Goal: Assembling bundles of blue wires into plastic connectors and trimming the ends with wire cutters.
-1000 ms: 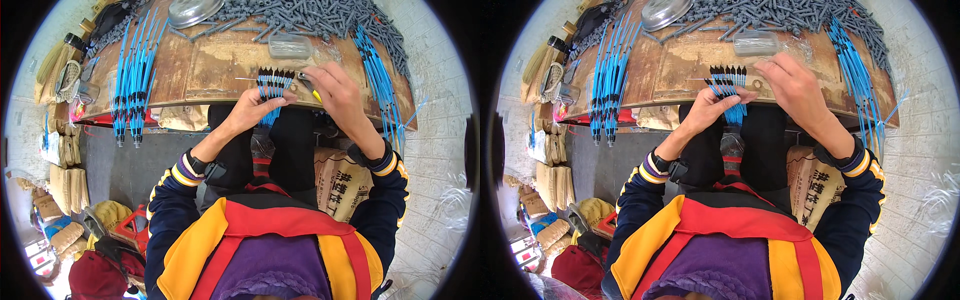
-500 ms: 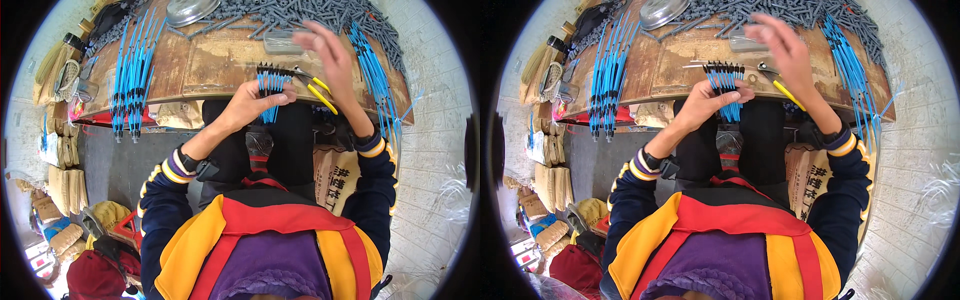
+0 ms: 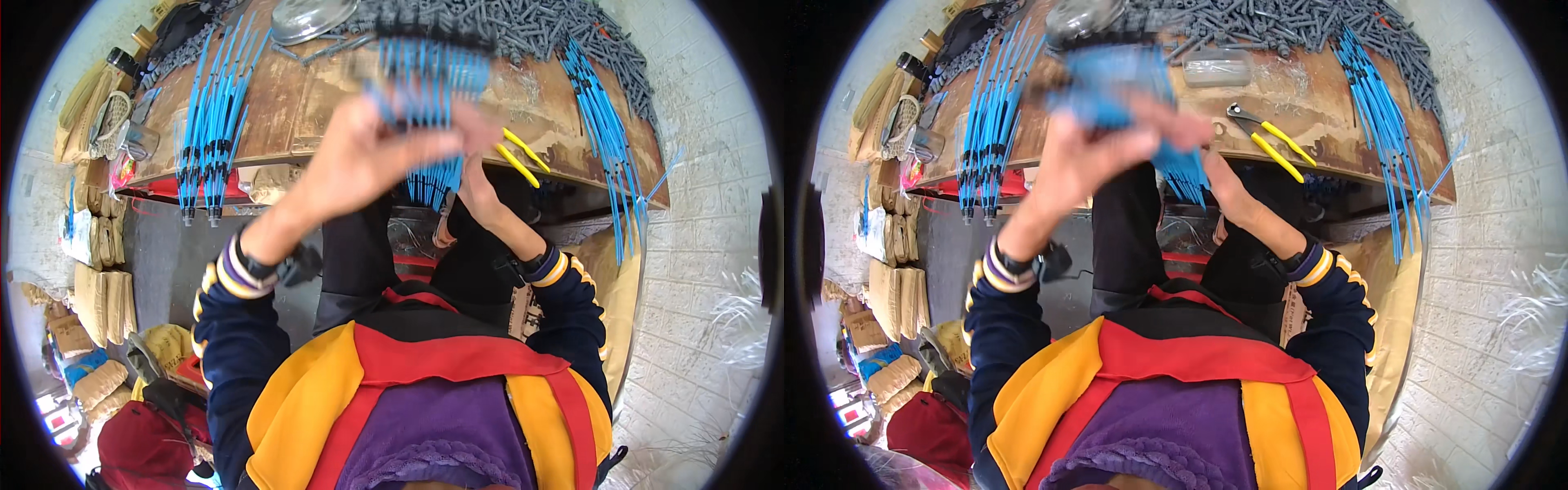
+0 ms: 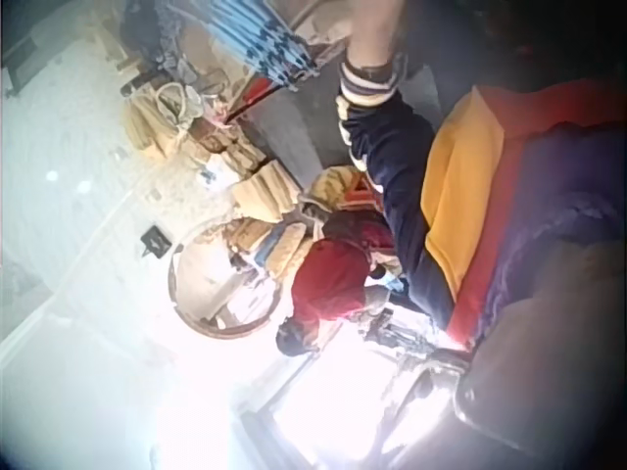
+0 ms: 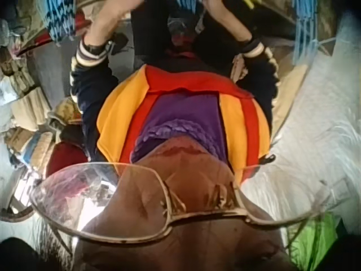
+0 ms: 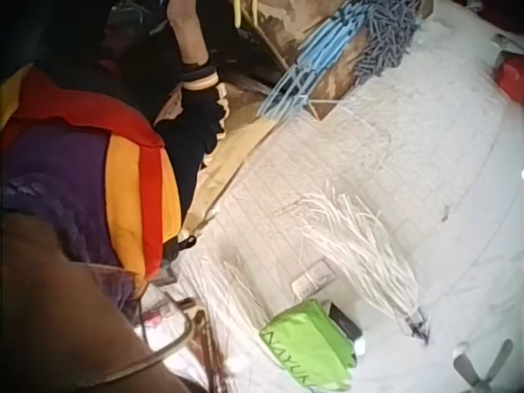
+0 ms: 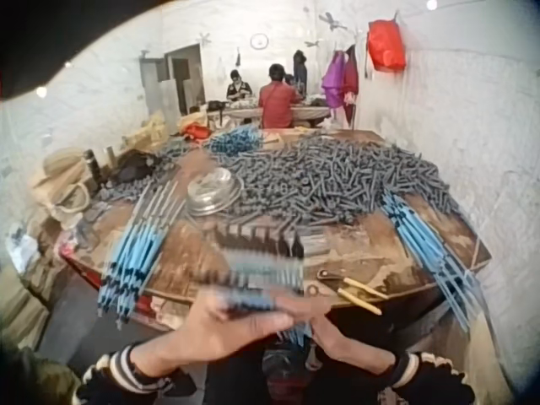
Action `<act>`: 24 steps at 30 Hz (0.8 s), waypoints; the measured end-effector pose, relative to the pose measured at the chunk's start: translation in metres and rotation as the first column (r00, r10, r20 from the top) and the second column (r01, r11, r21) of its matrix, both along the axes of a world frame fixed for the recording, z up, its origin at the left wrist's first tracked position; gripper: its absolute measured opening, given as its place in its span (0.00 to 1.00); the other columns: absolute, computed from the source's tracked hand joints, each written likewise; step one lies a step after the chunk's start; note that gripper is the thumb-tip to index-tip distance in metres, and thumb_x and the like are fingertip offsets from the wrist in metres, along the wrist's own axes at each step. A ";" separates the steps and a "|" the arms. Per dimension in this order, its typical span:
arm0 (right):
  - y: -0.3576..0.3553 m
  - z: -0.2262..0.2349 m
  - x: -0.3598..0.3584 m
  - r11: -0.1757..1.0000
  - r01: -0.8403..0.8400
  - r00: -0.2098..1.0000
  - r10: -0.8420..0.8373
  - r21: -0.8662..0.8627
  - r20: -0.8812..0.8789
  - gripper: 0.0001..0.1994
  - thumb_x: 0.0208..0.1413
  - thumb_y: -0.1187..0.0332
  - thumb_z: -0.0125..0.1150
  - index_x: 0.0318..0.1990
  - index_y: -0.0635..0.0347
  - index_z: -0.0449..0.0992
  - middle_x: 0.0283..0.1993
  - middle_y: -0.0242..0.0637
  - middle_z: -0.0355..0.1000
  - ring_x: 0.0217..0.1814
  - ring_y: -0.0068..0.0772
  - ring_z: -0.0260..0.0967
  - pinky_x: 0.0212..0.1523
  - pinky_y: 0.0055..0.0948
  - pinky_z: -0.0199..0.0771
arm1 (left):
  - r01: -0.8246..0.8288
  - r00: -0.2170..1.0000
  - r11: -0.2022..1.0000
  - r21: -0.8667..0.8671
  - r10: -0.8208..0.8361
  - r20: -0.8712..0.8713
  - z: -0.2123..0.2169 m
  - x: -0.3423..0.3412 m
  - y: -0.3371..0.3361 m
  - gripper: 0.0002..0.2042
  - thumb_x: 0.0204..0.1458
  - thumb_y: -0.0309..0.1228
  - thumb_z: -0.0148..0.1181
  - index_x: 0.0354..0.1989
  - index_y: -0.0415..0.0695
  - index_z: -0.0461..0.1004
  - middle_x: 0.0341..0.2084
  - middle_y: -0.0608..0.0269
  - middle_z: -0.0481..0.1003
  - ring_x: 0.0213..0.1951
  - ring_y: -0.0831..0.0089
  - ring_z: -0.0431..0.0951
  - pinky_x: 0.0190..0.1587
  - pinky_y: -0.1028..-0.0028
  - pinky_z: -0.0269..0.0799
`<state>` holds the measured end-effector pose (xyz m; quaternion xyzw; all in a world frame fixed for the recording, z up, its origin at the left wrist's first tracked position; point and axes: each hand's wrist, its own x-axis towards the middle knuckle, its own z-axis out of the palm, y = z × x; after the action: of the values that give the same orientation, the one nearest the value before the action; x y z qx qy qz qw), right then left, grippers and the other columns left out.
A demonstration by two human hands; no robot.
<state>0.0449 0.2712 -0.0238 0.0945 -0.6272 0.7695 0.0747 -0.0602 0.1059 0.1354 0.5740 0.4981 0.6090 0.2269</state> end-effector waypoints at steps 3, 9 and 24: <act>-0.007 -0.006 -0.005 0.999 0.025 0.999 -0.024 0.041 -0.029 0.36 0.66 0.41 0.31 0.63 0.68 0.61 0.60 0.45 0.68 0.61 0.39 0.66 0.64 0.39 0.60 | 0.113 0.992 0.994 -0.012 -0.112 0.052 -0.036 0.019 -0.024 0.08 0.56 0.20 0.56 0.42 0.37 0.78 0.41 0.56 0.80 0.44 0.66 0.80 0.50 0.70 0.74; -0.006 -0.007 -0.017 0.888 0.232 0.918 -0.066 -0.396 0.391 0.28 0.69 0.49 0.36 0.59 0.66 0.66 0.57 0.41 0.70 0.56 0.31 0.68 0.59 0.32 0.63 | 0.040 0.995 0.992 -0.117 -0.029 0.099 -0.126 -0.011 -0.006 0.09 0.56 0.19 0.56 0.44 0.37 0.78 0.41 0.58 0.80 0.46 0.68 0.79 0.52 0.72 0.72; 0.017 0.060 -0.047 0.808 0.268 0.963 -0.229 0.525 -0.139 0.13 0.55 0.67 0.65 0.46 0.62 0.78 0.39 0.31 0.74 0.43 0.19 0.70 0.45 0.21 0.70 | -0.048 0.859 0.972 -0.229 0.157 0.487 -0.138 -0.027 0.022 0.12 0.57 0.19 0.54 0.50 0.36 0.74 0.45 0.62 0.77 0.46 0.74 0.76 0.52 0.73 0.72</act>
<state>-0.0020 0.2880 0.0363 0.0553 -0.8220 0.5418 0.1667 -0.0869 0.1279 -0.0026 0.3412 0.5130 0.6928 0.3748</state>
